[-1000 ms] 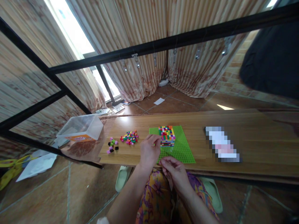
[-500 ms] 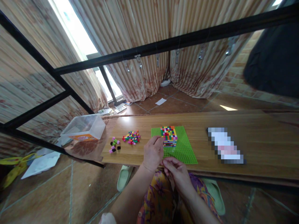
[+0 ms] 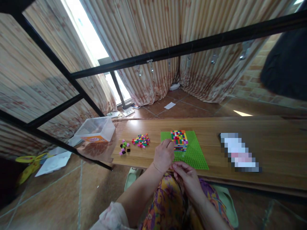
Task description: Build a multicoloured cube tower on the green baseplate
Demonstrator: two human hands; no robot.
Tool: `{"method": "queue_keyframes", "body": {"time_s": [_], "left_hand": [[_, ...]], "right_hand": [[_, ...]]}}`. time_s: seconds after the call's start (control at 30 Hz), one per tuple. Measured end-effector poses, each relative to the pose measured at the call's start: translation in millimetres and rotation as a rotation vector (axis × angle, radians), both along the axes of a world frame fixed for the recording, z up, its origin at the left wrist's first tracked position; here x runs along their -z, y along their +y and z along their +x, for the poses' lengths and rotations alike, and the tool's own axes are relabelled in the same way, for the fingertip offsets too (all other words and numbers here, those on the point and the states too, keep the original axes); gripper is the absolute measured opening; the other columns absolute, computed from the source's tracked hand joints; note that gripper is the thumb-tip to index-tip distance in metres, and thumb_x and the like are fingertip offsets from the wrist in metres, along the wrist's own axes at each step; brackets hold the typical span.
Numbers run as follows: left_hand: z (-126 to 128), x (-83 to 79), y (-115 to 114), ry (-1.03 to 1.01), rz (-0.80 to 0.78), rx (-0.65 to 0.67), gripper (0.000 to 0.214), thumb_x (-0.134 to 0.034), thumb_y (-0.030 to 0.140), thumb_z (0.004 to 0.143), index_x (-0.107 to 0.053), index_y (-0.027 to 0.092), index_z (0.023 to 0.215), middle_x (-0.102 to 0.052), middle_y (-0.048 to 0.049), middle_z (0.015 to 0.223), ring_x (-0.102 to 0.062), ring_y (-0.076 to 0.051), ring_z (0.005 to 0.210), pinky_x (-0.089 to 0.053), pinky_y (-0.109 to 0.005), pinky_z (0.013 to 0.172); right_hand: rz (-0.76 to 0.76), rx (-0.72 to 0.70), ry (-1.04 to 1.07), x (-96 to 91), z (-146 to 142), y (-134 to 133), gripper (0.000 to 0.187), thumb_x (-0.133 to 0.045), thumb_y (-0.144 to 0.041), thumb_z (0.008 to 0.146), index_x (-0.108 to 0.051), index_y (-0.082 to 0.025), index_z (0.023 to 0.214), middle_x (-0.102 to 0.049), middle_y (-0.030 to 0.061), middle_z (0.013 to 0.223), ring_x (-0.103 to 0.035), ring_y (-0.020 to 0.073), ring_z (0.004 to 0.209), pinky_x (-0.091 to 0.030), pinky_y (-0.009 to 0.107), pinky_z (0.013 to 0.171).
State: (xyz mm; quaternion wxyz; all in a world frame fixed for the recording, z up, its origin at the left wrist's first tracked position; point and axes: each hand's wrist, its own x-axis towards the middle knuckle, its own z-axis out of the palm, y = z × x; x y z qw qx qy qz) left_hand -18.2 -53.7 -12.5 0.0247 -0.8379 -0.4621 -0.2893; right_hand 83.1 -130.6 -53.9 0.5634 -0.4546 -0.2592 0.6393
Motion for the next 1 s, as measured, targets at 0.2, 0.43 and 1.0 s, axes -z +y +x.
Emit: {"method": "queue_keyframes", "body": {"time_s": [0.2,0.43,1.0], "left_hand": [[2,-4.3,-1,0.117,-0.027,-0.021,0.016,-0.045,0.012,0.089,-0.059,0.019,0.094,-0.064,-0.0059,0.097,-0.059,-0.018,0.090,-0.051,-0.029,0.079],[-2,2.7,-11,-0.220,-0.199,-0.069,0.029,-0.045,0.015,0.089,-0.051,0.021,0.116,-0.063,-0.0061,0.099,-0.060,-0.018,0.090,-0.051,-0.032,0.081],[49,10.8,50,-1.311,-0.826,-0.112,0.040,-0.048,0.042,0.088,-0.057,0.019,0.120,-0.063,-0.0075,0.122,-0.059,-0.019,0.112,-0.043,-0.033,0.099]], "right_hand": [[0.042,0.011,-0.060,10.0,-1,-4,0.032,-0.080,-0.045,0.061,-0.071,-0.016,0.074,-0.058,-0.0021,0.052,-0.042,0.0068,0.045,-0.030,0.020,0.045],[0.128,0.067,-0.199,8.2,2,-20,0.028,-0.077,-0.044,0.066,-0.071,-0.017,0.073,-0.057,-0.0023,0.052,-0.045,0.0094,0.048,-0.035,0.023,0.048],[0.234,0.330,-0.495,-25.8,35,118,0.052,-0.053,-0.047,0.081,-0.058,-0.017,0.123,-0.060,0.0146,0.130,-0.057,0.0245,0.119,-0.042,0.041,0.102]]}}
